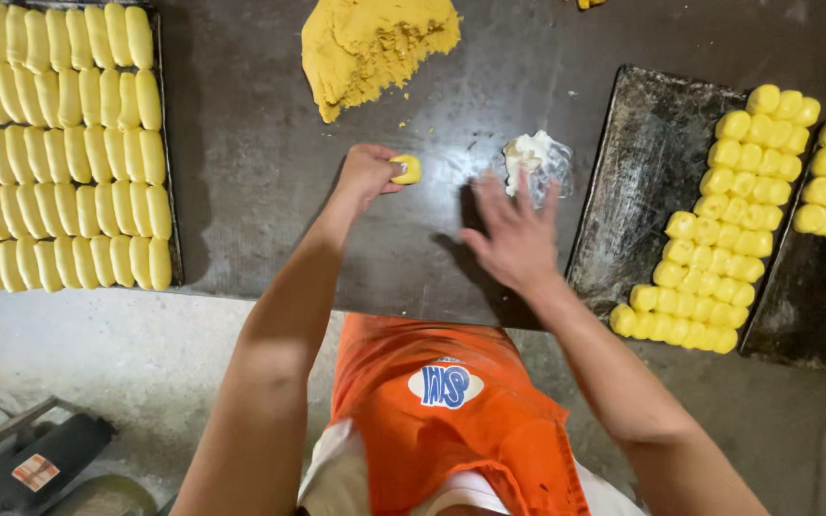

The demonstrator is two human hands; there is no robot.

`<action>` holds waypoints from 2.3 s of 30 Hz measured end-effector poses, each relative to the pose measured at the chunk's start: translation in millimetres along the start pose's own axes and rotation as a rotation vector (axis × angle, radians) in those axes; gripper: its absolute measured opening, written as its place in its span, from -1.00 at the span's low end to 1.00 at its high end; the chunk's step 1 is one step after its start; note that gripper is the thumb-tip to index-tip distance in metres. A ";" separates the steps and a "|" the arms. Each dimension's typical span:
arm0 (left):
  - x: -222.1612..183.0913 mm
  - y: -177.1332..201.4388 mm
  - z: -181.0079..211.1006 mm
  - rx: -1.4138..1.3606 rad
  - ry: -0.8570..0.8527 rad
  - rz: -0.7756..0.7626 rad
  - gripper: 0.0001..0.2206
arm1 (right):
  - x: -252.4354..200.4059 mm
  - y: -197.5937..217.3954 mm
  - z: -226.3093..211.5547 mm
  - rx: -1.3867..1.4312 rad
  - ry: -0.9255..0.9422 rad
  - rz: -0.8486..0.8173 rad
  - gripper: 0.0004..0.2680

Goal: The person prepares bread dough on a workstation, flattening small portions into strips and rolling them into shapes before placing them onto baking trays.

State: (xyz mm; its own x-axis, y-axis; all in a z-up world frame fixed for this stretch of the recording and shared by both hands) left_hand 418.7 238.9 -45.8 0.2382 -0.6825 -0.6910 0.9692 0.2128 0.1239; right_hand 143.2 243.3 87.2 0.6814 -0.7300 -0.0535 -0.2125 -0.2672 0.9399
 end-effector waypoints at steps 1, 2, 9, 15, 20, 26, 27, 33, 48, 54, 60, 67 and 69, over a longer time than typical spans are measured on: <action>0.7 -0.8 -0.3 0.036 0.001 -0.020 -0.74 | 16.8 -11.1 -26.1 0.053 0.023 -0.005 -0.43; -0.5 1.0 0.5 0.031 0.005 -0.025 -0.74 | 40.0 -28.2 -51.5 0.057 0.054 -0.024 -0.44; -10.2 21.6 3.1 0.415 -0.165 0.234 -0.72 | 61.6 -48.4 -61.8 0.005 0.073 -0.113 -0.35; -23.6 19.8 21.2 0.535 -0.385 0.294 -0.75 | 89.6 -79.0 -129.3 0.132 0.041 -0.265 -0.16; -49.0 49.3 30.2 0.339 -0.517 0.299 -0.78 | 90.0 -77.5 -119.2 0.110 -0.109 -0.271 -0.18; -75.3 76.3 49.5 0.449 -0.667 0.396 -0.80 | 99.5 -75.9 -119.0 0.184 0.013 -0.315 -0.17; -80.5 75.3 50.3 0.386 -0.645 0.365 -0.82 | 92.9 -68.8 -106.6 0.252 -0.040 -0.371 -0.16; -83.2 112.3 34.6 0.320 -0.579 0.509 -0.80 | 130.9 -110.0 -182.6 -0.049 -0.072 -0.385 -0.12; -89.5 132.7 54.6 1.177 -0.359 0.717 -0.84 | 16.6 -65.1 -34.6 0.183 -0.164 -0.212 -0.21; -142.4 -60.0 147.0 1.298 -0.919 0.493 -0.80 | -69.1 -31.1 29.6 0.234 -0.279 -0.042 -0.45; -126.3 -266.5 165.5 1.199 -1.239 0.083 -0.55 | -205.7 26.0 170.6 0.171 -0.619 0.478 -0.45; -31.4 -467.6 171.1 1.166 -1.131 -0.198 -0.16 | -242.9 17.2 232.8 0.312 -0.737 0.271 -0.52; 13.4 -504.8 169.8 1.158 -0.996 -0.195 -0.15 | -264.4 21.8 251.1 0.908 -0.909 0.647 -0.60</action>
State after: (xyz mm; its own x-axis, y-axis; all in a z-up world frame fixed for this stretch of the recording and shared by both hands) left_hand -56.8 3.6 3.3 -0.4070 -0.9099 -0.0798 0.3926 -0.2531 0.8842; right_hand -217.5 272.6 37.1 -0.3069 -0.9244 -0.2267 -0.9069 0.2118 0.3644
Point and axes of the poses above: each hand's wrist, its own x-axis towards the middle knuckle, its own y-axis out of the back of the hand, z = x × y, the point moved 5 cm from there along x, towards the middle knuckle, and after that the axes turned 8 degrees about x, right-handed, at the moved point
